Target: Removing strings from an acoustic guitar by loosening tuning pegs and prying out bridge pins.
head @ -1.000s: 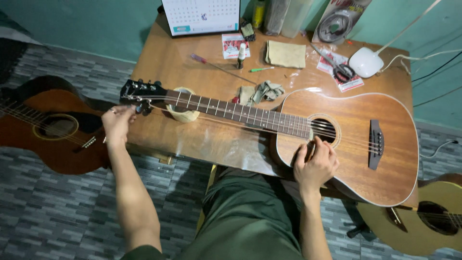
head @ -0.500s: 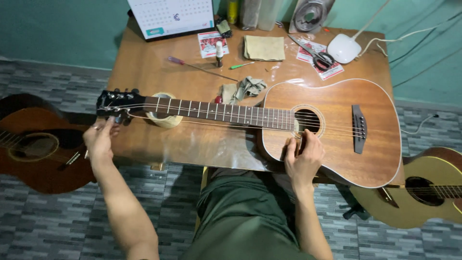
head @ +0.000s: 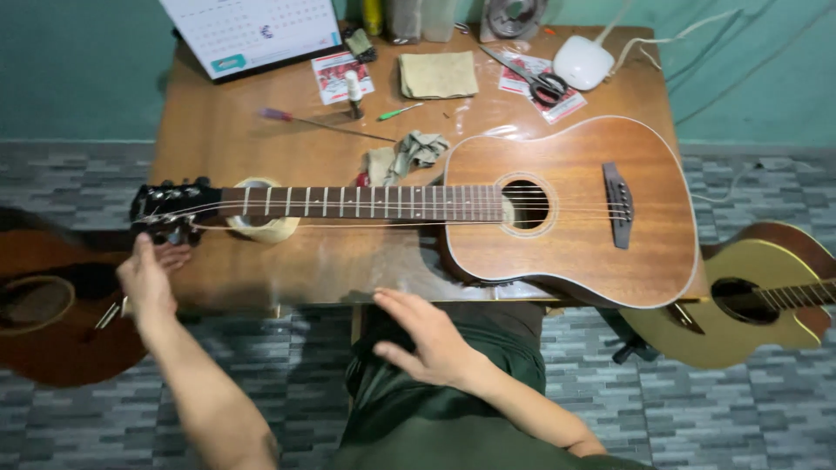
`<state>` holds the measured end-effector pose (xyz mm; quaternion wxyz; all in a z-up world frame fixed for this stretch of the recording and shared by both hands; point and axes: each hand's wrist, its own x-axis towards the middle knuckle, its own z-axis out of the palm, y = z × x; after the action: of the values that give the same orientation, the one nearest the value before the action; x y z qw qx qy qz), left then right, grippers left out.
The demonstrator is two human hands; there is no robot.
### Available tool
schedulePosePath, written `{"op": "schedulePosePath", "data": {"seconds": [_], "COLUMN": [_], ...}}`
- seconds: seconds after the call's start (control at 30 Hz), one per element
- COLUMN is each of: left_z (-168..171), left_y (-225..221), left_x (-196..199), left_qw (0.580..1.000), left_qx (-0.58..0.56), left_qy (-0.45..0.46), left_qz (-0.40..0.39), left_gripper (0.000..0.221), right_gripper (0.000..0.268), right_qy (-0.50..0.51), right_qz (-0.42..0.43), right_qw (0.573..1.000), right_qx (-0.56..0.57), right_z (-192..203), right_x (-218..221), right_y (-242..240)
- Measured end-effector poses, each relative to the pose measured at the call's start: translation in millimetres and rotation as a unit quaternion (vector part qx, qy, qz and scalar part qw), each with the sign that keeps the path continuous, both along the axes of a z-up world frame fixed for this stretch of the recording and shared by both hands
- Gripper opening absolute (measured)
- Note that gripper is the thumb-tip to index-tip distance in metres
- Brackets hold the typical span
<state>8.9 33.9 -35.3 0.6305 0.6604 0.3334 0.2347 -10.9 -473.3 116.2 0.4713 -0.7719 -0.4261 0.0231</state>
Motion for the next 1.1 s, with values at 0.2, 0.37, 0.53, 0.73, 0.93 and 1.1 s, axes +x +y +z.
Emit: {"op": "schedulePosePath", "data": {"seconds": [0.2, 0.37, 0.53, 0.73, 0.93, 1.1], "left_z": [40.8, 2.2, -3.9, 10.1, 40.8, 58.5], "left_y": [-8.1, 14.8, 2.2, -46.4, -42.6, -51.7], "left_x": [-7.6, -3.0, 8.7, 0.4, -1.8, -1.2], "left_qw": [0.996, 0.997, 0.993, 0.904, 0.972, 0.99], "left_qx": [-0.051, -0.078, 0.094, 0.376, 0.175, 0.078], "left_qy": [0.067, 0.009, 0.015, -0.003, 0.096, 0.055], "left_qz": [-0.009, 0.005, 0.067, 0.204, 0.126, 0.106], "left_gripper": [0.042, 0.026, 0.022, 0.056, 0.037, 0.024], "right_gripper": [0.05, 0.036, 0.023, 0.035, 0.019, 0.016], "right_qy": [0.038, 0.004, -0.267, -0.268, -0.27, -0.281], "right_qz": [-0.373, -0.534, -0.537, -0.517, -0.516, -0.506], "right_qw": [0.899, 0.83, 0.781, 0.807, 0.804, 0.811], "right_qx": [0.227, 0.16, -0.176, -0.096, -0.117, -0.09], "right_z": [9.4, -7.0, -50.4, -76.0, -53.1, -50.0], "right_x": [50.2, 89.4, 97.6, 103.4, 95.5, 94.1], "right_y": [-72.6, -127.1, -119.6, -135.7, -122.9, -121.6]}}
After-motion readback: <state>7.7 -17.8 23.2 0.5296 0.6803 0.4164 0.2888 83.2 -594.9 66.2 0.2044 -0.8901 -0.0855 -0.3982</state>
